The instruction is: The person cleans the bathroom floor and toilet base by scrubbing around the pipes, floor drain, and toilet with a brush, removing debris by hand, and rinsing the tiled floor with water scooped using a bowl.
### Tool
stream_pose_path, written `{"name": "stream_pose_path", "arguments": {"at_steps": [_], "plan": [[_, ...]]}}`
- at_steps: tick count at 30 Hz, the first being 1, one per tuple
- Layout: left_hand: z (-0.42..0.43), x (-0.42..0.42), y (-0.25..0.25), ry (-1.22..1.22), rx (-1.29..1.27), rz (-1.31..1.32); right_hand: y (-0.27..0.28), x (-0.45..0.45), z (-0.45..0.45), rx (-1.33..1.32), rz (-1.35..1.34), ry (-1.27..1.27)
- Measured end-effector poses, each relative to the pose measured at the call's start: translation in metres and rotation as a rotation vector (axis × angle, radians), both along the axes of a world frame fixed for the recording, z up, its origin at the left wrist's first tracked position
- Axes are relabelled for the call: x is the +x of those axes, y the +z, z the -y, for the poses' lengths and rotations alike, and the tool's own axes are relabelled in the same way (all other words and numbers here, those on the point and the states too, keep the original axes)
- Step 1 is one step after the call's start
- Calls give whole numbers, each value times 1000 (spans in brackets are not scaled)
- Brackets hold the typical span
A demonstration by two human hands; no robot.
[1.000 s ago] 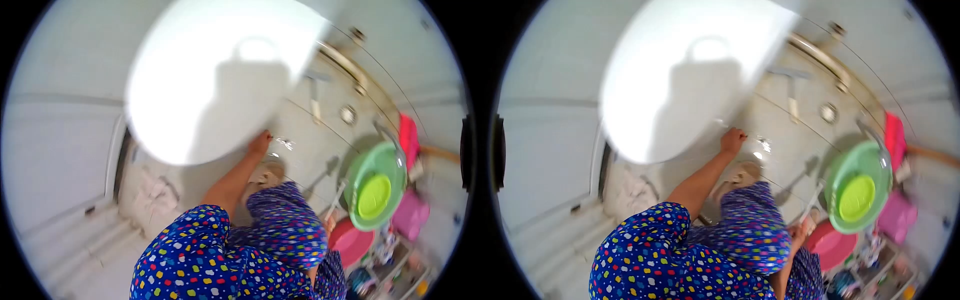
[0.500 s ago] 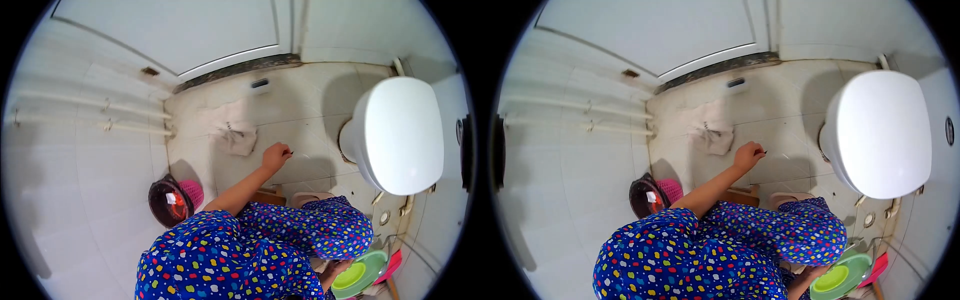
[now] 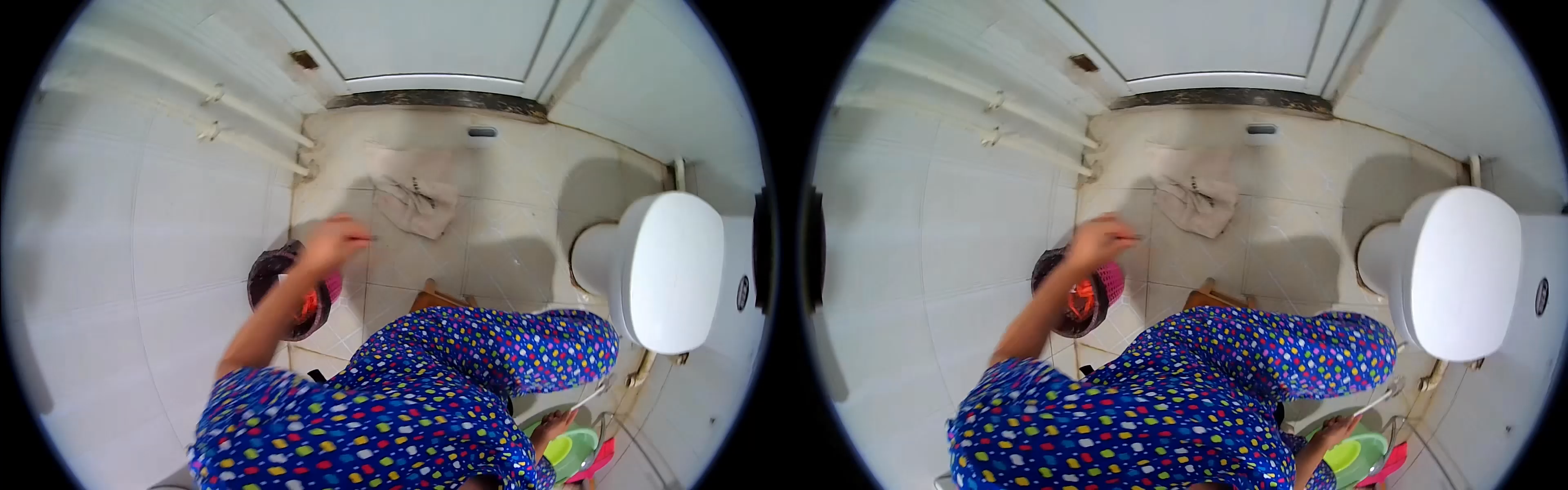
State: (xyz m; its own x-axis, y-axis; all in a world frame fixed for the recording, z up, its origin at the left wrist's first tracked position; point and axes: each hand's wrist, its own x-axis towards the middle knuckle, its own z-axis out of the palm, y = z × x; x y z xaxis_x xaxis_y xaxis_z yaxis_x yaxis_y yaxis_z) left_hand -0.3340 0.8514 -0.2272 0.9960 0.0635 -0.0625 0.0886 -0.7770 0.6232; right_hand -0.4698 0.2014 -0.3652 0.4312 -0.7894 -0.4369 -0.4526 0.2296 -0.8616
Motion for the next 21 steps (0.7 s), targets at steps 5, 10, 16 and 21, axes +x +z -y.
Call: {"name": "stream_pose_path", "arguments": {"at_steps": [5,10,16,21], "plan": [[-118,-125,17,437,185,-247,-17,3,0,72,35,-12],[-97,-151,-22,17,386,-1256,-22,-8,-8,96,28,-28],[-37,4,17,-206,753,-729,-14,-19,-22,-17,-173,-33],[77,104,16,-498,760,-153,-73,-77,-43,-327,-562,218]]}}
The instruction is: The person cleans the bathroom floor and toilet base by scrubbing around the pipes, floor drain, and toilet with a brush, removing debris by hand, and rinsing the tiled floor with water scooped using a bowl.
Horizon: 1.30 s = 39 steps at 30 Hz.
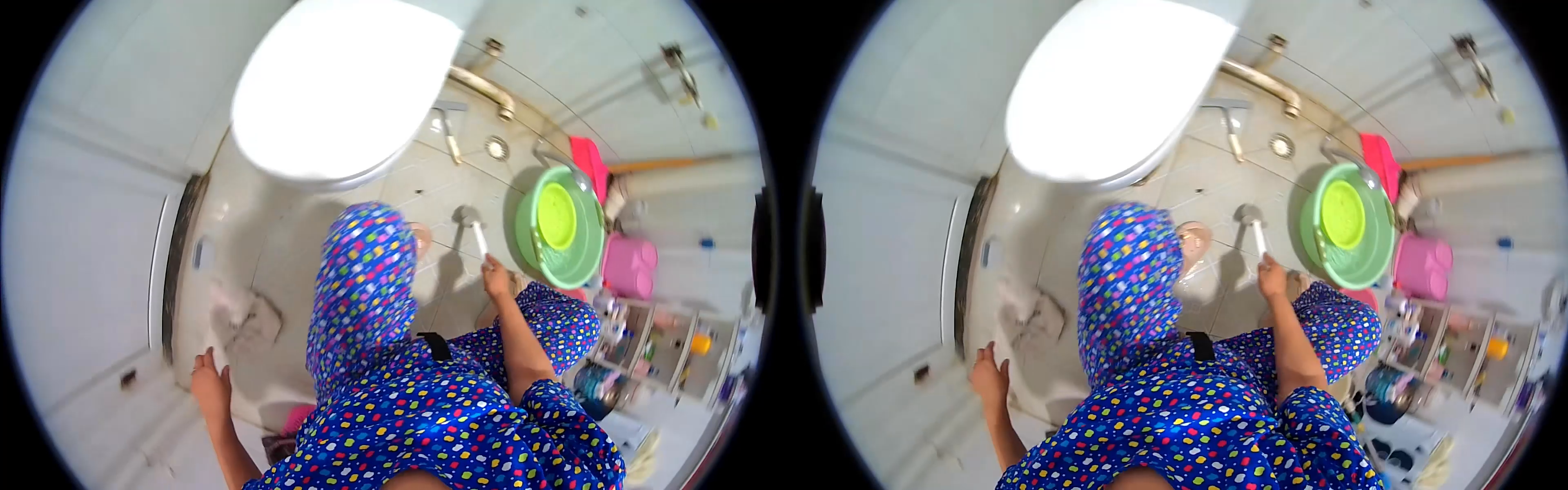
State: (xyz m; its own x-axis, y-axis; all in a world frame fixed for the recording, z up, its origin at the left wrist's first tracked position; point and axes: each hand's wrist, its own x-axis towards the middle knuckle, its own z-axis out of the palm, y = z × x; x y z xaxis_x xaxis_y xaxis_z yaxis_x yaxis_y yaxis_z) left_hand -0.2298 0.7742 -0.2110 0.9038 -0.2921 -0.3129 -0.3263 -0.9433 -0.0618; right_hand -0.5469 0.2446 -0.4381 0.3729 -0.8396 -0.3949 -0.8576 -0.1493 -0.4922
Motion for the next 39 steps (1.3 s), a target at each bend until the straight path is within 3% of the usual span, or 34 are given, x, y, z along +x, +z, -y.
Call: {"name": "stream_pose_path", "arguments": {"at_steps": [1,5,8,11,12,14,18,20,22,24,27,31,34,36,37,38,39], "plan": [[19,14,-7,-95,-8,-35,-8,-12,-12,-49,-89,49],[116,55,-51,-169,-219,-379,63,31,-69,97,-352,1],[193,66,-101,-394,-314,-429,41,65,-41,160,-430,-54],[279,55,-159,-476,-440,-529,-14,93,32,-15,-320,-51],[308,51,-175,-498,-485,-572,-15,105,61,33,-310,-34],[362,42,-215,-555,-463,-567,4,127,94,98,-327,-78],[450,31,-286,-570,-494,-475,7,105,76,114,-329,-102],[491,30,-289,-569,-444,-457,4,85,52,107,-326,-93],[514,30,-305,-563,-392,-443,4,70,34,114,-319,-90],[524,26,-332,-619,-523,-237,19,70,26,211,-309,-139],[529,27,-360,-711,-605,-305,19,71,28,228,-315,-158],[525,27,-374,-756,-630,-372,29,79,34,220,-365,-124],[514,27,-365,-728,-442,-138,37,85,40,217,-410,-110],[479,38,-329,-449,-343,-317,24,66,47,161,-351,-50],[450,47,-307,-400,-327,-280,19,64,48,123,-297,-7],[415,57,-283,-384,-379,-368,48,80,48,154,-334,-41],[378,64,-258,-362,-433,-450,36,71,52,121,-300,0]]}}
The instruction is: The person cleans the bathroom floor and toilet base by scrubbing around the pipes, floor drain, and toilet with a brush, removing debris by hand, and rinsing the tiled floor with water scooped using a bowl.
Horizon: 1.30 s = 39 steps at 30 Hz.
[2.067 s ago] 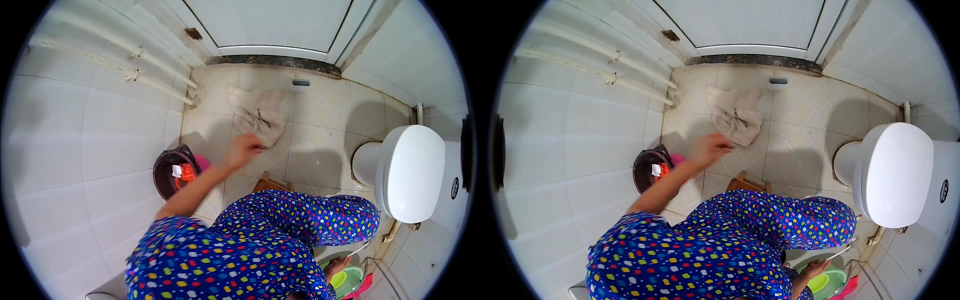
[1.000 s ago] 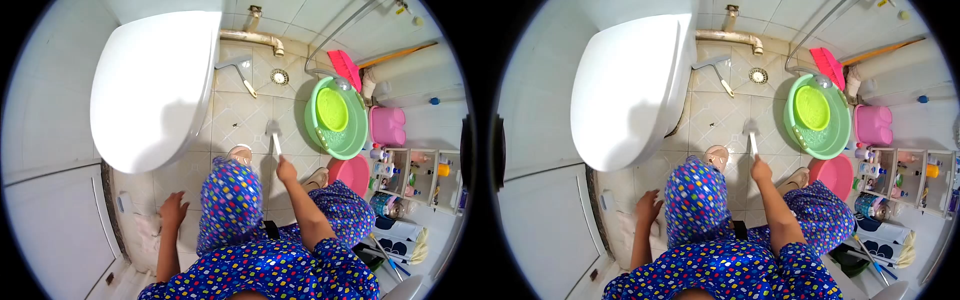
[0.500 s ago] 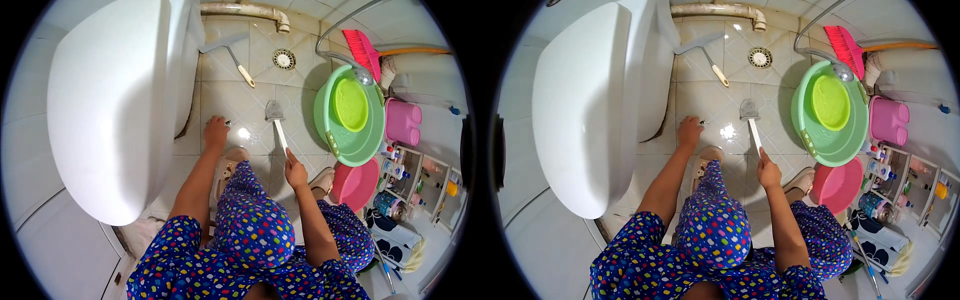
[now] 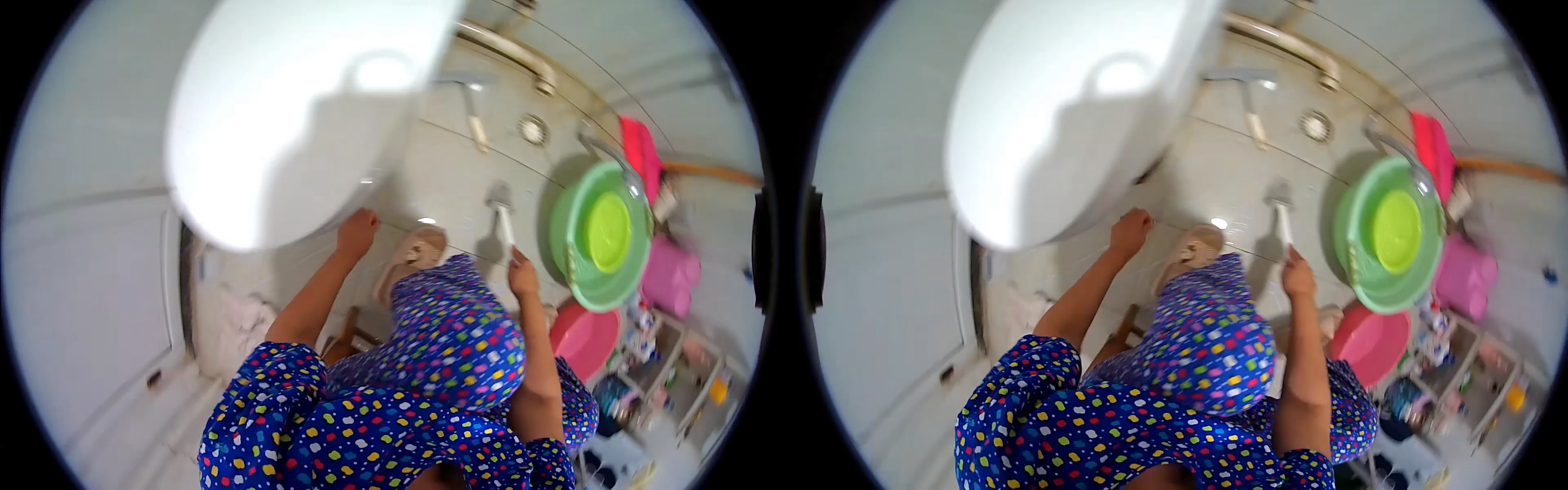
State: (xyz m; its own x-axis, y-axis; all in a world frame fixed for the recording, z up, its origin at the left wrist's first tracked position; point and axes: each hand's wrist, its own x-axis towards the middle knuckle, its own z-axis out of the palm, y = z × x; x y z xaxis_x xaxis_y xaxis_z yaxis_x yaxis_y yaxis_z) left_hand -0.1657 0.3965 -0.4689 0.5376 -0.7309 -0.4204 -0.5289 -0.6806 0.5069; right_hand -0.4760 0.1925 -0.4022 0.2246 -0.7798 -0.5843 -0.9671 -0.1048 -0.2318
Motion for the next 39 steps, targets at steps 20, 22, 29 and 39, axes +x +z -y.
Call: {"name": "stream_pose_path", "arguments": {"at_steps": [20,22,29,39], "plan": [[-568,-344,383,1041,830,-114,-77,-66,75,-37,257,396],[-574,-357,350,1022,887,-135,-95,-73,81,-131,305,411],[-521,-321,326,724,803,-474,-84,-95,77,-183,200,423],[-327,-126,323,476,18,221,59,-57,-82,2,-6,259]]}}
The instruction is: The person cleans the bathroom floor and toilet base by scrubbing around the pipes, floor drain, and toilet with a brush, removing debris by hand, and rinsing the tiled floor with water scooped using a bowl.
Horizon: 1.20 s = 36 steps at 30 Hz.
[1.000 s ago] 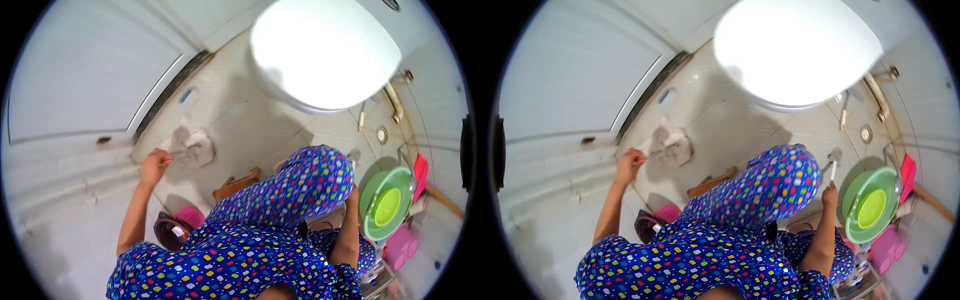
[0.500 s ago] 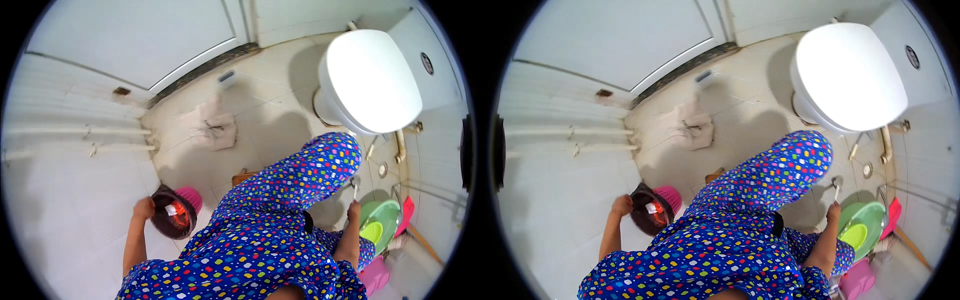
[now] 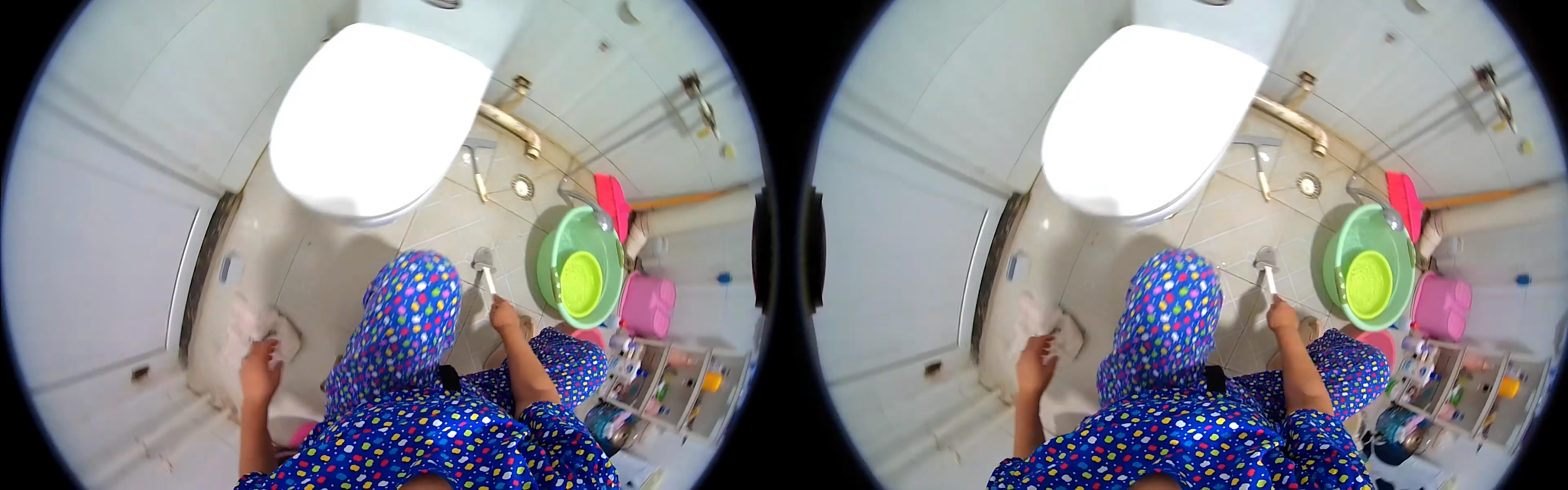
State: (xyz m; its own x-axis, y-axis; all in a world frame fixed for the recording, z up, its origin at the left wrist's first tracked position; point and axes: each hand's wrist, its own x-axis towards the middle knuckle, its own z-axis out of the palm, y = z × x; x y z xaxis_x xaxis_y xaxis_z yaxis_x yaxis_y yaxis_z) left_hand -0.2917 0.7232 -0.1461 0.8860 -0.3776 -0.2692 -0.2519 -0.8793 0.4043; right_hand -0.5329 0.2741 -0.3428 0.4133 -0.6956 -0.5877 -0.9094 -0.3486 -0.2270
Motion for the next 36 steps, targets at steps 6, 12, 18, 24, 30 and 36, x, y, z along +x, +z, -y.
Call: {"name": "stream_pose_path", "arguments": {"at_steps": [6,12,18,24,30,36], "plan": [[113,27,-85,-438,184,-293,-25,42,27,30,-79,-12],[250,62,-173,-762,3,-333,-45,122,119,-13,-3,-127],[367,41,-217,-799,-201,-482,-35,76,18,105,-17,76],[399,20,-309,-407,-441,-712,-38,145,36,224,261,-63],[414,38,-301,221,-426,-1244,-69,170,10,313,506,-31],[415,41,-287,69,-560,-1156,-41,172,24,422,544,-311]]}}
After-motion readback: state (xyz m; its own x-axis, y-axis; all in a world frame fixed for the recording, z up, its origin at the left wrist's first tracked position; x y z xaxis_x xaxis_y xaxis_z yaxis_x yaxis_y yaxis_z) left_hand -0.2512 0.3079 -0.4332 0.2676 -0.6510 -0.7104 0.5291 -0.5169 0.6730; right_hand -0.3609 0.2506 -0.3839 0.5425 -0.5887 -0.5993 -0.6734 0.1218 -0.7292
